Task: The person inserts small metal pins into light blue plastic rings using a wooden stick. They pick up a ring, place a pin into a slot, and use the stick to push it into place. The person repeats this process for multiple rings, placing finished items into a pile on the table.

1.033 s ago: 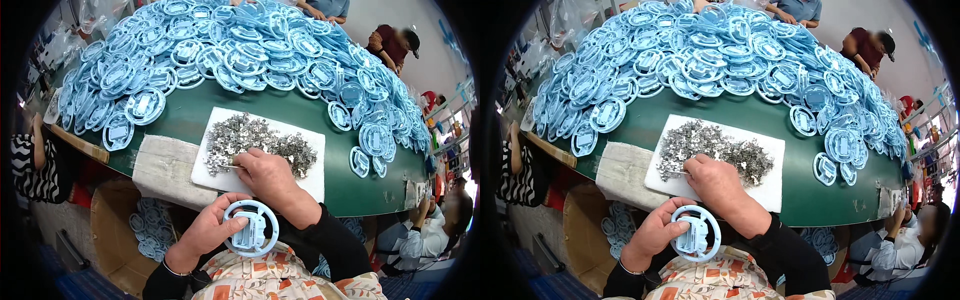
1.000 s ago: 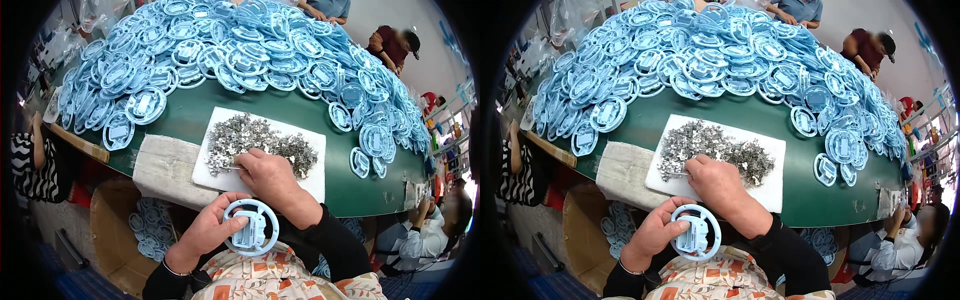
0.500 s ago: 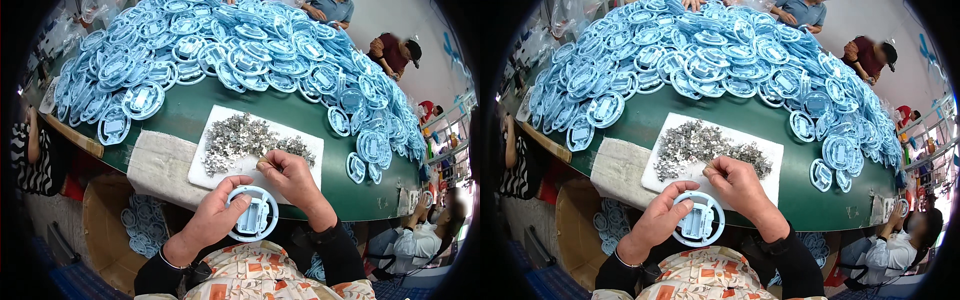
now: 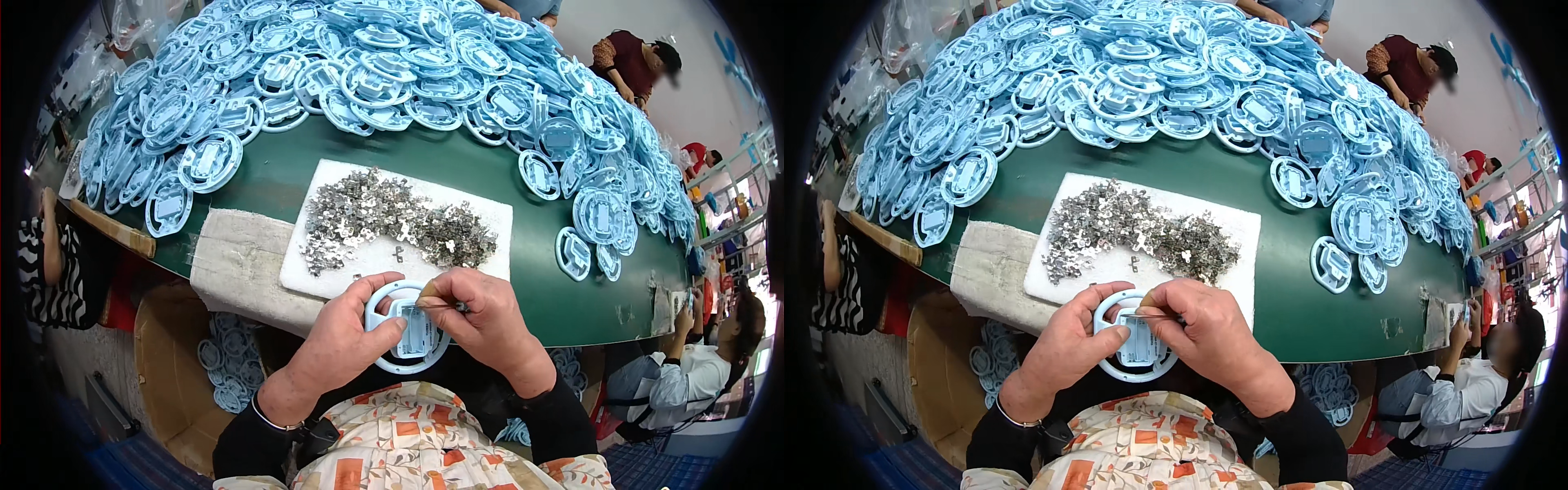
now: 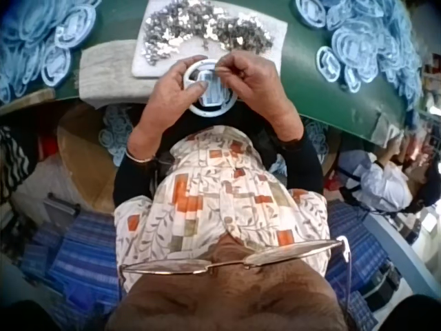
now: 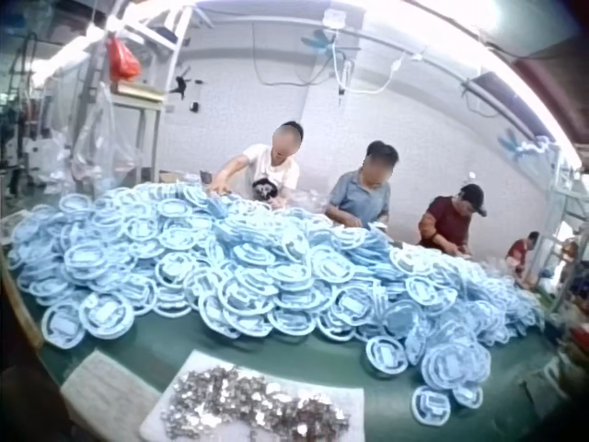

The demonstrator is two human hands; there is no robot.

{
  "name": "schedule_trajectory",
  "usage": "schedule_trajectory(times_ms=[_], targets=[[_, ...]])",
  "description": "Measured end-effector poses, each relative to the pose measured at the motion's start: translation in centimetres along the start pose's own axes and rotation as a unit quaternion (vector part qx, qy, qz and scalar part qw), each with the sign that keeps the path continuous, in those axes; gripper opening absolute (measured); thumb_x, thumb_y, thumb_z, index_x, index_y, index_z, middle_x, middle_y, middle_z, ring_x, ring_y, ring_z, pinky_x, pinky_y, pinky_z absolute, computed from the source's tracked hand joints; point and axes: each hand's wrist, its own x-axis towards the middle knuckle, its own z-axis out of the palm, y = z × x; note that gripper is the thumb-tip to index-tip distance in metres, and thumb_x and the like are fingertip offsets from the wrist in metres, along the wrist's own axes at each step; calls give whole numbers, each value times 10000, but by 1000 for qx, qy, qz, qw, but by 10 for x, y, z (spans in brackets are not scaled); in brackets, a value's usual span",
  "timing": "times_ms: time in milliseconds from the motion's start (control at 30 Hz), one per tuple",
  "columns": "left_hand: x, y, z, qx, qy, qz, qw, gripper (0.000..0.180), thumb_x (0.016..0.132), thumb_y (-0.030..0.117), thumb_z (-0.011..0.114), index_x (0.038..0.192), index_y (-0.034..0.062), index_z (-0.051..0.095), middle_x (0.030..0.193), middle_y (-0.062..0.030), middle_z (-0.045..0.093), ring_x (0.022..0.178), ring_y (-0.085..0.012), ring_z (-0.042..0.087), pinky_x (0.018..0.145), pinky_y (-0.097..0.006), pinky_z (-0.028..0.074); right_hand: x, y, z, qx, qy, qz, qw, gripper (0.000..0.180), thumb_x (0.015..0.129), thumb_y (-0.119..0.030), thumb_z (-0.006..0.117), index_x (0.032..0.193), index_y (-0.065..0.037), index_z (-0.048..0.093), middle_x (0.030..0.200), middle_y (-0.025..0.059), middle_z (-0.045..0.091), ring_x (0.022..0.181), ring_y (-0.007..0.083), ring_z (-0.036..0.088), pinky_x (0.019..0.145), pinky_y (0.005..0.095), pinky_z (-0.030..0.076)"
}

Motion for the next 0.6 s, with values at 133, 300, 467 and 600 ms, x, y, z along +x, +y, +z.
schedule_trajectory(times_ms=[133, 300, 467, 600], targets=[[6, -1, 4, -9, -4, -13, 1000, 530, 939, 13, 639, 1429, -61, 450, 1161, -48, 603, 1007, -86, 594, 865, -233, 514, -7, 5, 3, -67, 18, -49, 996, 132, 838, -57, 757, 895, -48, 638, 787, 108, 651, 678, 303, 664, 590, 389, 524], [13, -1, 9, 178, 35, 54, 982, 584, 905, 120, 708, 1417, -40, 476, 1113, -133, 686, 975, -153, 661, 846, -304, 544, -13, 8, 16, -157, 67, -54, 984, 161, 814, -43, 772, 872, -54, 622, 763, 100, 626, 651, 295, 649, 572, 394, 512], [6, -10, 12, 181, 55, 93, 978, 635, 863, 125, 681, 1420, -35, 422, 1084, -244, 682, 968, -294, 703, 844, -379, 552, -13, -10, 28, -213, 57, -59, 974, 176, 805, 14, 758, 878, -31, 604, 758, 111, 615, 613, 294, 624, 542, 379, 488], [8, -24, 9, 96, 44, 109, 988, 631, 866, 89, 656, 1417, -62, 387, 1085, -267, 665, 959, -303, 697, 834, -375, 552, -13, -8, 34, -244, 65, -72, 965, 156, 812, 32, 743, 882, -24, 616, 748, 116, 609, 611, 300, 613, 541, 379, 475]])
